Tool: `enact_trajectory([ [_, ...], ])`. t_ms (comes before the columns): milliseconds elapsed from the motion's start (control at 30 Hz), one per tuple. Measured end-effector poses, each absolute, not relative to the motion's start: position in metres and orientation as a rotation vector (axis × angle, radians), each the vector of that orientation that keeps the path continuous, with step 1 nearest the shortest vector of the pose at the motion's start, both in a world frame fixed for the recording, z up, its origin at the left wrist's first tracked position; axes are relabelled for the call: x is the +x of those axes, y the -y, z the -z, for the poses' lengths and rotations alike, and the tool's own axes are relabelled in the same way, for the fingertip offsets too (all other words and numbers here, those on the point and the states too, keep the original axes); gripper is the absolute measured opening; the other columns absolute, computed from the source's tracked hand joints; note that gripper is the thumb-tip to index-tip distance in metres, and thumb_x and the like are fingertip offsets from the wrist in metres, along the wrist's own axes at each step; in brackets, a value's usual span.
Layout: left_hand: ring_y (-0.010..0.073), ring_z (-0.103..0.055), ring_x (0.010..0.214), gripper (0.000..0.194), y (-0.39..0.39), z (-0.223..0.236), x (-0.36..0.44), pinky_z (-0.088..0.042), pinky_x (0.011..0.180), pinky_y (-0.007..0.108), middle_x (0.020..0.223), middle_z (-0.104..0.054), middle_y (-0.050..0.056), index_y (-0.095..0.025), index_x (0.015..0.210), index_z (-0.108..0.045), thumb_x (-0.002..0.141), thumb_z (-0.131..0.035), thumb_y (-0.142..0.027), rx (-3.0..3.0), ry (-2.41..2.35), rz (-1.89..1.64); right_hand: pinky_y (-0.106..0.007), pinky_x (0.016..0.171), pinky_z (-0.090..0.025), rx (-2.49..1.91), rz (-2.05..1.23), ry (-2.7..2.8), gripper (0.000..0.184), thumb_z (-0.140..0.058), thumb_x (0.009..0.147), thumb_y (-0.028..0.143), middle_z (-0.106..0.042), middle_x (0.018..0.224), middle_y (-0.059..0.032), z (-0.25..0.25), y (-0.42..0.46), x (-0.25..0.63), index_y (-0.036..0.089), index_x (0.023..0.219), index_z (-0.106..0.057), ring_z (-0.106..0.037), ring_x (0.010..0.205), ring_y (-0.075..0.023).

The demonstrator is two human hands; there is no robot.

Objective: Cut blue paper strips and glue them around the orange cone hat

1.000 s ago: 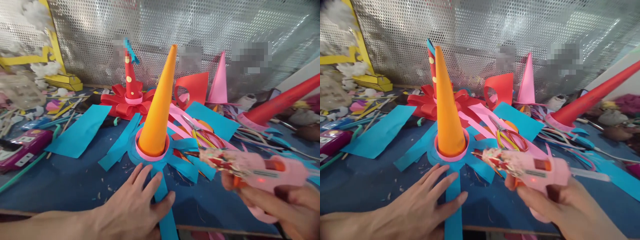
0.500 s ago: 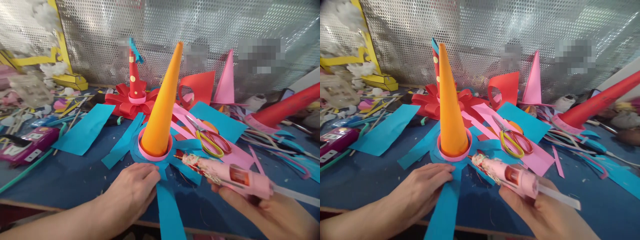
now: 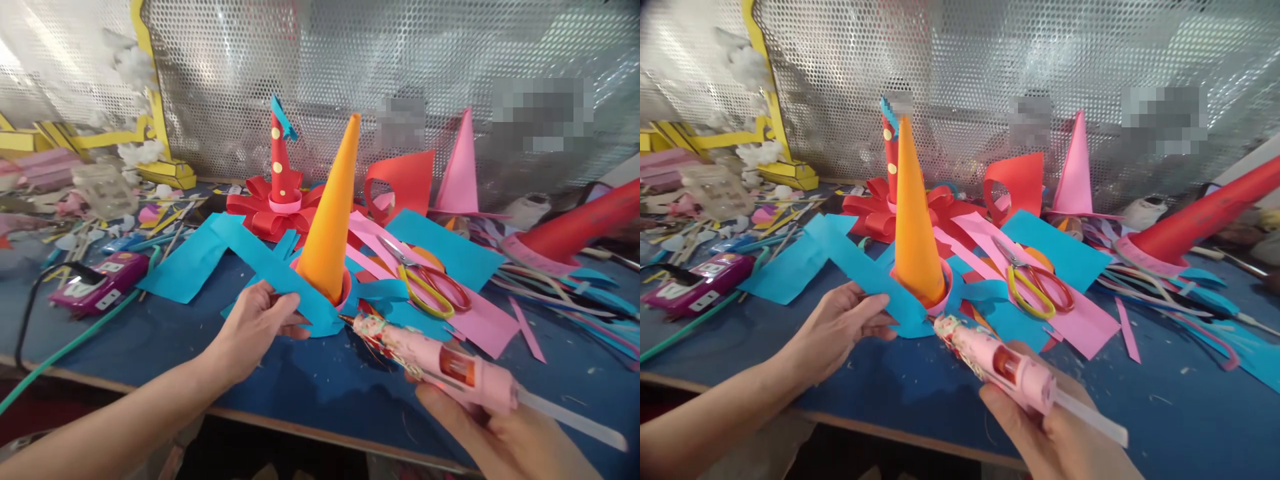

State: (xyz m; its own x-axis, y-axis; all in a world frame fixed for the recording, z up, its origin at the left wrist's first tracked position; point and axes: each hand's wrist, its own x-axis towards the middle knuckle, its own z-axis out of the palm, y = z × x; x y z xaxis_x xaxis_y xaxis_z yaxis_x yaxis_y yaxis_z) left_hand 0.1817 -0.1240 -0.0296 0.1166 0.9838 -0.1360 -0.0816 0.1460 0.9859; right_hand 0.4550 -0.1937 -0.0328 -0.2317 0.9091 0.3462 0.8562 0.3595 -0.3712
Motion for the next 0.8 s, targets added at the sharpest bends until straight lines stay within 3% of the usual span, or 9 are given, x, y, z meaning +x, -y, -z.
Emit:
enact_trajectory([
  [167,0.0135,-0.066,0.064,0.016,0.126,0.031,0.181,-0.057,0.061,0.025,0.070,-0.068,0.000,-0.016,0.079,-0.063,0.082,-0.065,-0.031,0.960,-0.955,-1.118,-0.020,0.061,-0.061,-1.419,-0.110,2.163,0.031,-0.048,0.092,0.041,-0.076,0.084,-0.0002,0.020,0.190,0.434,0.024,0.097,-0.074,-0.074,0.077,-0.0214],
  [367,0.0115,-0.065,0.063,0.016,0.129,0.032,0.179,-0.058,0.063,0.023,0.063,-0.065,-0.004,-0.016,0.074,-0.063,0.084,-0.063,-0.029,0.951,-0.897,-1.132,-0.022,0.070,-0.060,-1.382,-0.092,2.179,0.031,-0.048,0.093,0.038,-0.075,0.099,-0.0053,0.016,0.189,0.425,0.018,0.105,-0.069,-0.072,0.087,-0.0219],
  [567,0.0128,-0.067,0.065,0.016,0.129,0.031,0.179,-0.058,0.064,0.024,0.071,-0.069,0.000,-0.015,0.077,-0.065,0.083,-0.065,-0.030,0.947,-0.902,-1.106,-0.022,0.068,-0.060,-1.377,-0.009,2.179,0.031,-0.047,0.094,0.038,-0.075,0.097,-0.0083,0.022,0.188,0.426,0.015,0.104,-0.066,-0.072,0.090,-0.0232],
  [800,0.0115,-0.065,0.062,0.020,0.128,0.035,0.180,-0.059,0.067,0.026,0.061,-0.065,-0.004,-0.016,0.069,-0.063,0.085,-0.064,-0.029,0.939,-0.889,-1.117,-0.025,0.071,-0.061,-1.385,0.055,2.270,0.037,-0.044,0.095,0.043,-0.075,0.096,-0.0089,0.029,0.190,0.429,0.016,0.106,-0.068,-0.073,0.086,-0.0230],
])
